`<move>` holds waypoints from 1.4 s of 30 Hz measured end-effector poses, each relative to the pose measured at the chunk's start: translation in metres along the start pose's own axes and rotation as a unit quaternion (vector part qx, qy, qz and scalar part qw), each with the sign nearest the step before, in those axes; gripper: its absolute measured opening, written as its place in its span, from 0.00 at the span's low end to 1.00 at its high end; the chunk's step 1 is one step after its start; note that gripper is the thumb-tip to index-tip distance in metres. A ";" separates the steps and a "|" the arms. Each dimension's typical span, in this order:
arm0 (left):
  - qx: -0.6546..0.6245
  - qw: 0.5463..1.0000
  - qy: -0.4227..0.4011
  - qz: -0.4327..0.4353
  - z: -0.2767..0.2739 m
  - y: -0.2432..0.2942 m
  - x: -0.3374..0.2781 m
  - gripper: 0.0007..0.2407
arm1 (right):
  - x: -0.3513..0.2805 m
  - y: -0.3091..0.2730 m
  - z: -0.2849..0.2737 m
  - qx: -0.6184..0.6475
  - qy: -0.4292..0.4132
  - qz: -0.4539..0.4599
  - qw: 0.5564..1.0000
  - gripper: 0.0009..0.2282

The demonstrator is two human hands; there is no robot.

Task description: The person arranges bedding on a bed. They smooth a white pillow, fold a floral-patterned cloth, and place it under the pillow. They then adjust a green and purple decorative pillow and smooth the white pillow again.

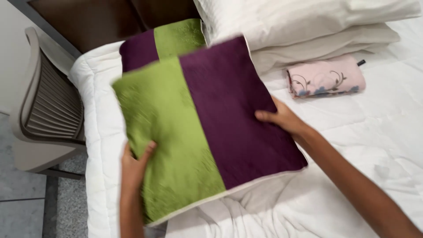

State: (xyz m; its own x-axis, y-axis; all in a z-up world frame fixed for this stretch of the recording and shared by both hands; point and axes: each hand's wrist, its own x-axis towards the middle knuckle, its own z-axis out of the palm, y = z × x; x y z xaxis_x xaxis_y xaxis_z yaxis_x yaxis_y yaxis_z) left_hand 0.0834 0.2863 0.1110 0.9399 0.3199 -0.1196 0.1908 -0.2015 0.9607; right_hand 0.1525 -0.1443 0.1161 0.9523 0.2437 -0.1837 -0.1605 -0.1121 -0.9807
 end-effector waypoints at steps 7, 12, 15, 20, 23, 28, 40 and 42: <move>0.187 0.973 0.068 0.114 -0.032 0.138 0.162 0.36 | 0.192 -0.111 0.026 -0.063 0.066 -0.086 0.992 0.48; 0.291 0.939 -0.096 0.153 0.054 0.125 0.199 0.44 | 0.222 -0.102 0.069 -0.284 0.067 -0.116 0.949 0.41; 0.509 0.845 -0.115 0.112 0.093 0.117 0.187 0.52 | 0.223 -0.070 0.097 -0.581 0.021 -0.222 0.783 0.42; 0.648 0.632 0.099 0.413 0.104 0.001 0.203 0.50 | 0.218 -0.009 0.100 -0.768 0.161 -0.430 0.446 0.39; 0.651 0.535 0.188 0.505 0.112 -0.077 0.190 0.43 | 0.233 0.057 0.084 -0.721 0.139 -0.549 0.398 0.39; 0.595 0.625 0.105 0.494 0.119 -0.125 0.214 0.41 | 0.263 0.101 0.076 -0.743 0.161 -0.544 0.356 0.40; 0.550 0.622 0.142 0.539 0.068 -0.109 0.248 0.37 | 0.310 0.096 0.083 -0.729 0.194 -0.560 0.344 0.32; 0.462 0.691 0.152 0.534 0.070 -0.124 0.228 0.39 | 0.308 0.100 0.079 -0.722 0.193 -0.567 0.347 0.32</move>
State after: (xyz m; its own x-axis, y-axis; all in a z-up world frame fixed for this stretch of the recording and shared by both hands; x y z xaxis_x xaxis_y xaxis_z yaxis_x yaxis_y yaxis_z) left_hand 0.2935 0.3198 -0.0529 0.6077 -0.3172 0.7281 -0.3350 -0.9336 -0.1271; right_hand 0.4088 -0.0041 -0.0443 0.1989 0.8034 0.5612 0.4059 -0.5887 0.6990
